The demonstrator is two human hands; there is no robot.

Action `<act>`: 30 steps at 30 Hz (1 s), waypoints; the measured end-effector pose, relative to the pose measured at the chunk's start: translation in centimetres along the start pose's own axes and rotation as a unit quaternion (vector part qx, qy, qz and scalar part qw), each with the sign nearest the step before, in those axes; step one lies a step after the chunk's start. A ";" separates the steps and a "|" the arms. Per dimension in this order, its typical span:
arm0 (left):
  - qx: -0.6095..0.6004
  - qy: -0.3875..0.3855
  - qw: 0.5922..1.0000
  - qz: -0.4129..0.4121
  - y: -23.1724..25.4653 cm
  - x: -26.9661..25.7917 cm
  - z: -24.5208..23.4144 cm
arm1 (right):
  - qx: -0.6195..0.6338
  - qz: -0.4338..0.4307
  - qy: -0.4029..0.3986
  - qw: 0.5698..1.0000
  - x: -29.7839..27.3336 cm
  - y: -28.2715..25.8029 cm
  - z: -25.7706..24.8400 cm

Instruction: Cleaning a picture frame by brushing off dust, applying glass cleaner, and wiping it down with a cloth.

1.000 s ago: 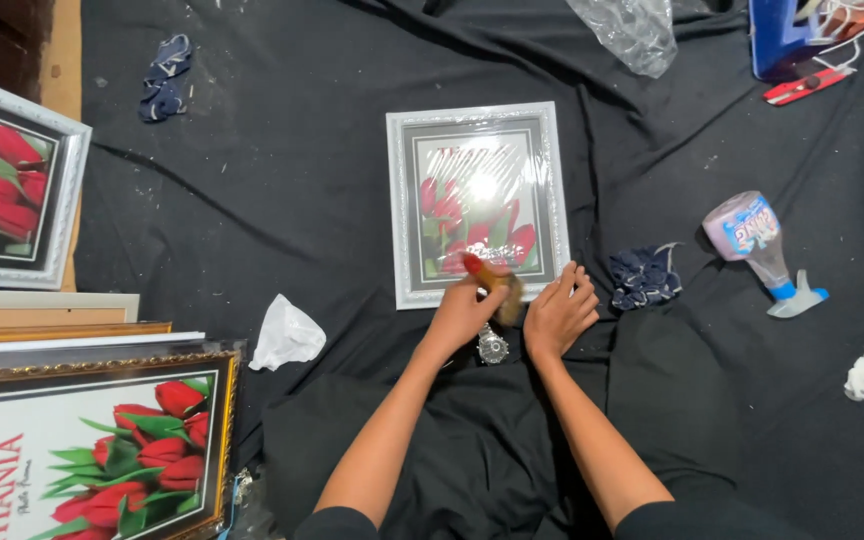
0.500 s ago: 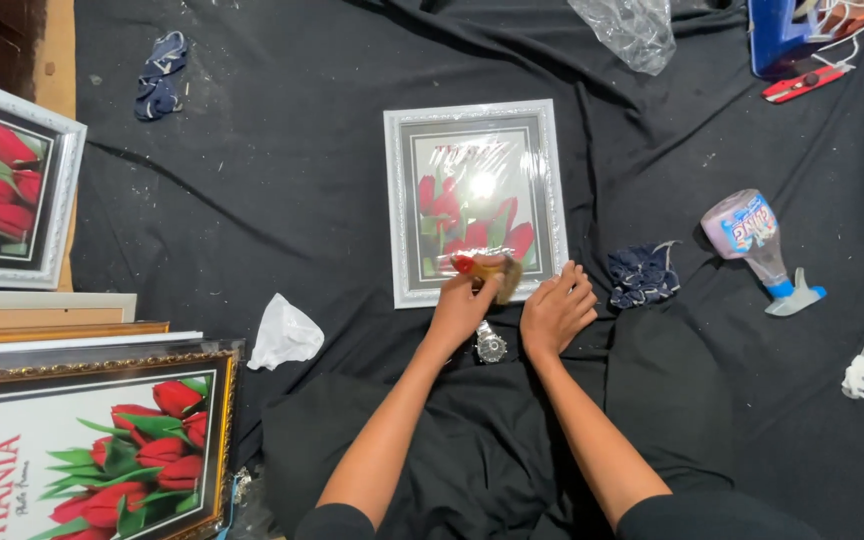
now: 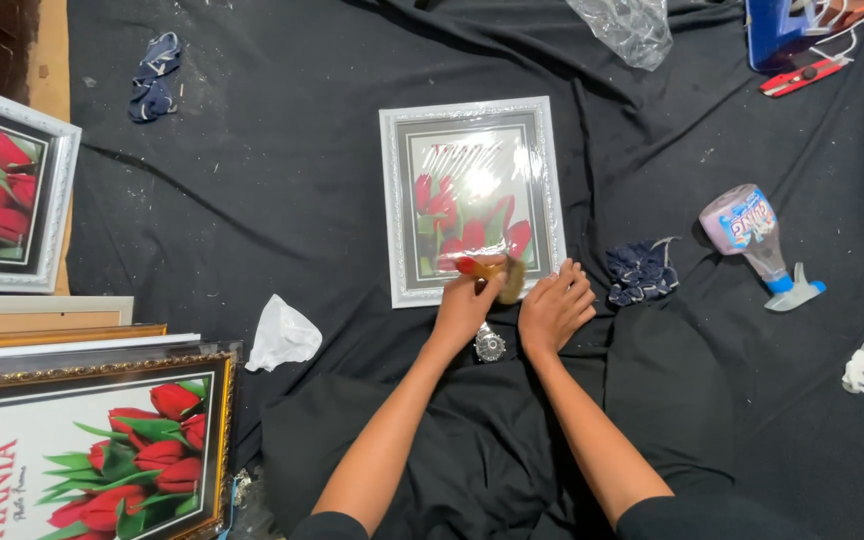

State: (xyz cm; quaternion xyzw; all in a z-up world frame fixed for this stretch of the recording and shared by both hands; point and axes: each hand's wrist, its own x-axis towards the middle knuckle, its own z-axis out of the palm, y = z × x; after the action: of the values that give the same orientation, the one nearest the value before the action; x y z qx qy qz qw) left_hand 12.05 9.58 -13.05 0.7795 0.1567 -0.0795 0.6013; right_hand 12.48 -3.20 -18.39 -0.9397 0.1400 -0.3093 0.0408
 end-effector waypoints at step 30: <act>0.085 0.142 0.965 0.205 1.3 -0.8 -0.7 | -0.014 -0.026 -0.001 1.000 0.1 0.0 -0.2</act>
State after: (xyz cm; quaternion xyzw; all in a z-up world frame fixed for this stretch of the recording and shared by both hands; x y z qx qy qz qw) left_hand 11.66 9.80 -11.39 0.8467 0.0695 0.1439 0.5075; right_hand 12.39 -3.22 -18.18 -0.9440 0.1192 -0.3071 0.0200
